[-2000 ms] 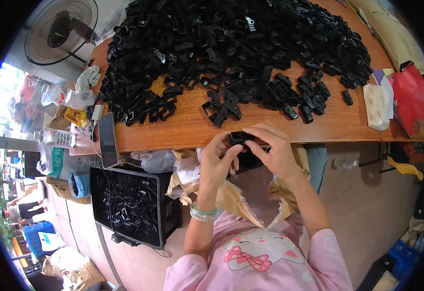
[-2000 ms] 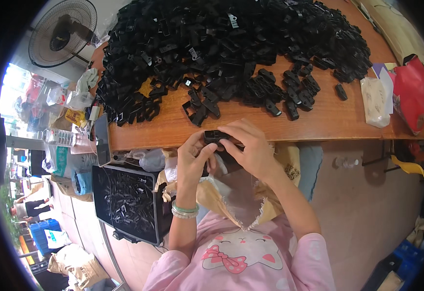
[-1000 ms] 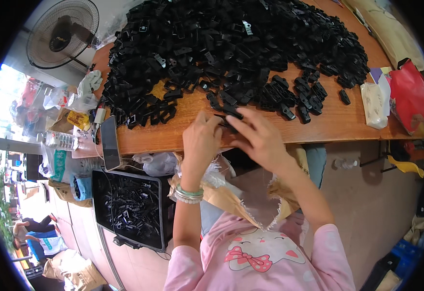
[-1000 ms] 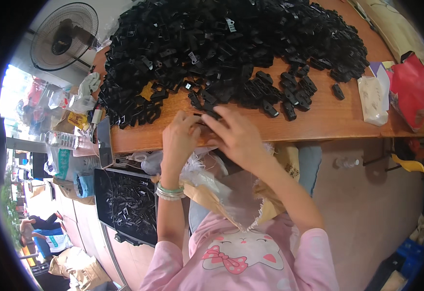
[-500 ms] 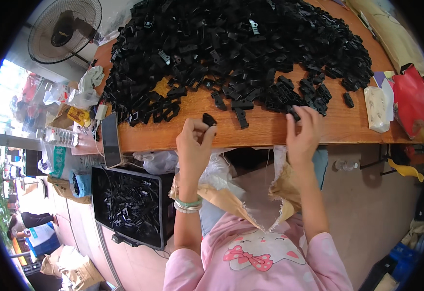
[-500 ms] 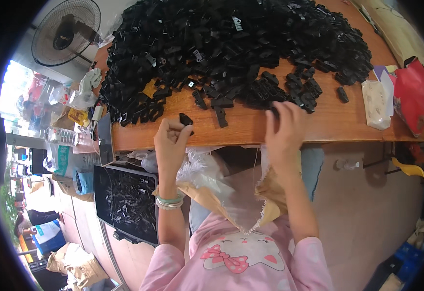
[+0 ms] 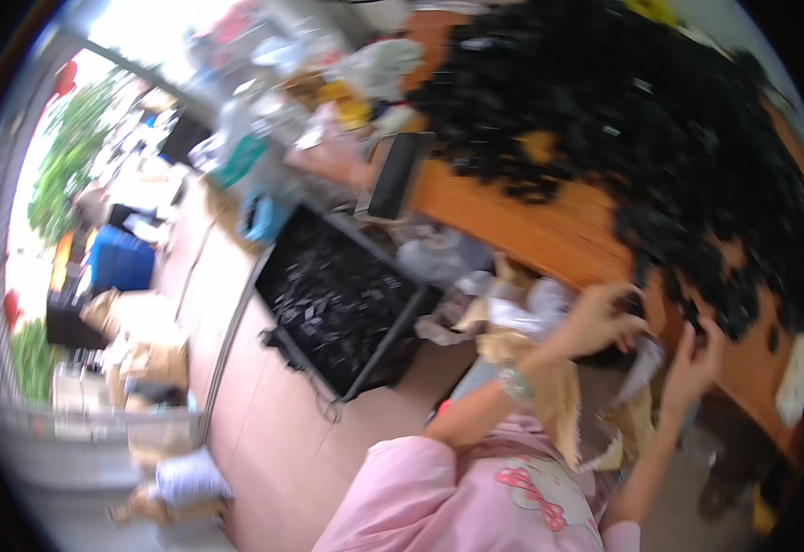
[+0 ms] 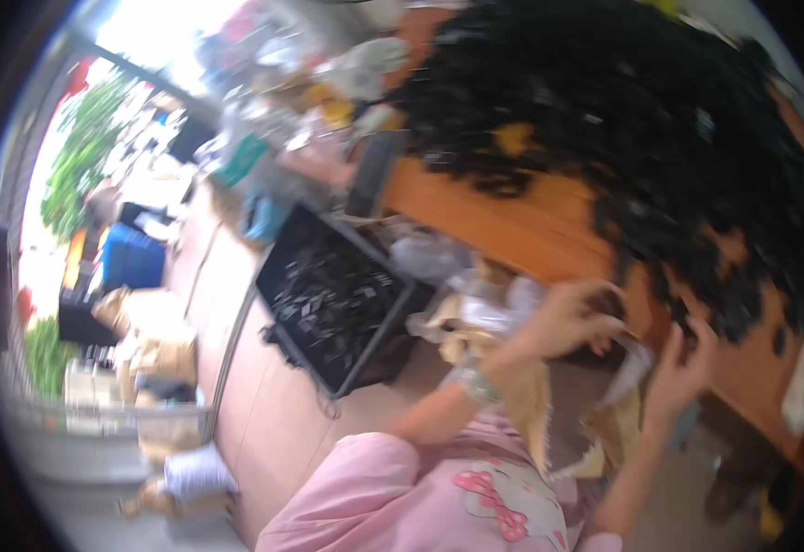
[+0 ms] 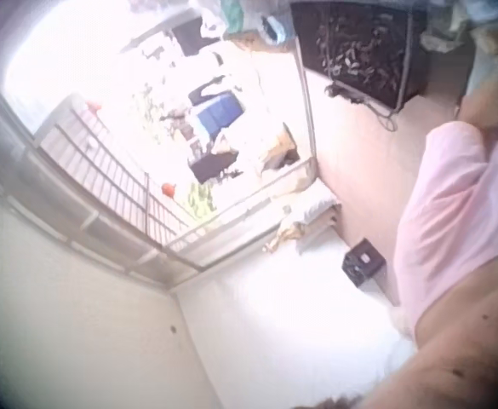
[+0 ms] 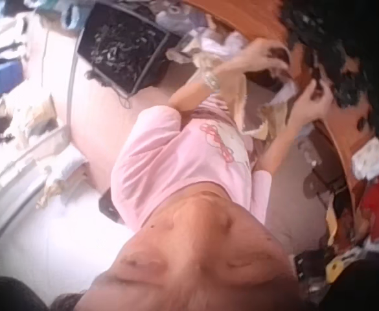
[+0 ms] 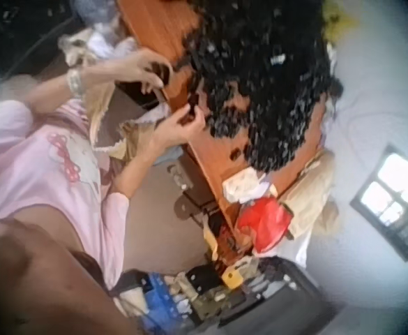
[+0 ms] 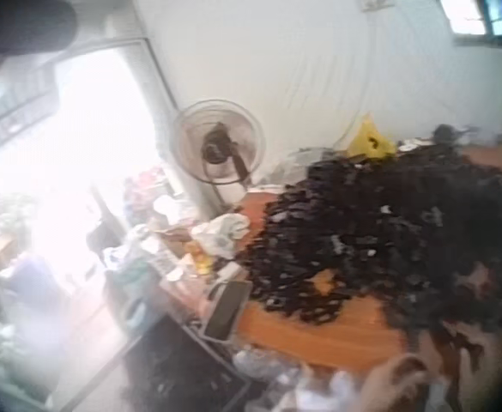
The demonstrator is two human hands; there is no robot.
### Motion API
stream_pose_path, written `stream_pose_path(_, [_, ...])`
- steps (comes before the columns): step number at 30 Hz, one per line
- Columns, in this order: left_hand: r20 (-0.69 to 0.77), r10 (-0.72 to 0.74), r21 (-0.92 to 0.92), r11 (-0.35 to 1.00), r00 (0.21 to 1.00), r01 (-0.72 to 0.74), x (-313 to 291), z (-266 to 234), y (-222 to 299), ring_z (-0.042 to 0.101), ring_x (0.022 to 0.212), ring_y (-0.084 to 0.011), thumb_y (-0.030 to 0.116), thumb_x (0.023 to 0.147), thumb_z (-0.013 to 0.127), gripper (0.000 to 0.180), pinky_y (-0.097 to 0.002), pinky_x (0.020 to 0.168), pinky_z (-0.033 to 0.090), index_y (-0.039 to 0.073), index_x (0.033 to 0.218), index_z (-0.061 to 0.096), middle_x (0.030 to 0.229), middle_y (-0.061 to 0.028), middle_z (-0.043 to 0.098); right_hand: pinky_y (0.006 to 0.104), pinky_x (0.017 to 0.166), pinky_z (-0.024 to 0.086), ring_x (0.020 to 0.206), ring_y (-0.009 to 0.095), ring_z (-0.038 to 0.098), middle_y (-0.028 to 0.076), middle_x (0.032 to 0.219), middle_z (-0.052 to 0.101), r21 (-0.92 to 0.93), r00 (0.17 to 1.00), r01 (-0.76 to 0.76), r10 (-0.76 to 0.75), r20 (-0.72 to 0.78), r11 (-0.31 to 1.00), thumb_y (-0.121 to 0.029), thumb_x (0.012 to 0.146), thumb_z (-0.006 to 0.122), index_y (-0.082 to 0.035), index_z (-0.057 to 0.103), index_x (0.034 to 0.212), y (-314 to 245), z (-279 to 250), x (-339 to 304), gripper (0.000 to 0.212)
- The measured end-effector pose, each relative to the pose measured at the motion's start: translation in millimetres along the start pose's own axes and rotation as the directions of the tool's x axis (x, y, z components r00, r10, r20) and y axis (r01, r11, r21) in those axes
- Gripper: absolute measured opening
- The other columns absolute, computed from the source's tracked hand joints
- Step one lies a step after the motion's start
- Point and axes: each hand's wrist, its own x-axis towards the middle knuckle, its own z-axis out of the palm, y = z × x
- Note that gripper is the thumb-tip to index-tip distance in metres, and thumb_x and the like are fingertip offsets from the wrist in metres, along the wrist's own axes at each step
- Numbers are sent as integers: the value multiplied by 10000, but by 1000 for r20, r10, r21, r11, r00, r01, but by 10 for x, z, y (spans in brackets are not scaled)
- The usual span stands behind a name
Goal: Picking up small black plastic components from a pile and placing them into a paper bag.
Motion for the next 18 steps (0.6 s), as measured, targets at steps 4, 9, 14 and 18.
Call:
stream_pose_path(4, [52, 133, -49, 990, 990, -130, -35, 127, 88, 618, 501, -166, -22, 770, 655, 222, -278, 430, 482, -105, 954, 562, 690, -109, 612, 270, 896, 414, 1027, 162, 539, 75, 1118, 575, 359, 965, -39, -59, 257, 933, -67, 921, 559, 28, 558, 1138, -24, -21, -177, 237])
stream_pose_path(9, [87, 162, -3, 987, 983, -163, -140, 66, 50, 621, 499, -169, 4, 816, 619, 175, -259, 450, 495, -104, 936, 551, 646, -112, 602, 288, 899, 427, 1052, 176, 545, 88, 1145, 580, 349, 956, -88, -18, 292, 933, -33, 923, 533, 43, 564, 1126, 52, 69, -258, 219])
stream_pose_path(14, [17, 201, 128, 971, 979, -202, -179, 119, 136, 638, 549, -201, 40, 810, 628, 197, -291, 494, 497, -95, 934, 557, 665, -138, 610, 305, 916, 433, 1074, 202, 552, 113, 1177, 579, 171, 870, 342, -381, 314, 924, -38, 925, 520, 55, 559, 1143, 19, 42, -168, 240])
stream_pose_path(18, [25, 419, 392, 831, 908, -395, -171, 216, 125, 627, 703, -332, 49, 788, 615, 240, -406, 658, 481, -46, 994, 536, 754, -202, 614, 323, 942, 420, 1097, 211, 543, 120, 1197, 569, 366, 950, -78, -41, 308, 927, -100, 958, 474, 58, 545, 1185, -243, 23, -164, 285])
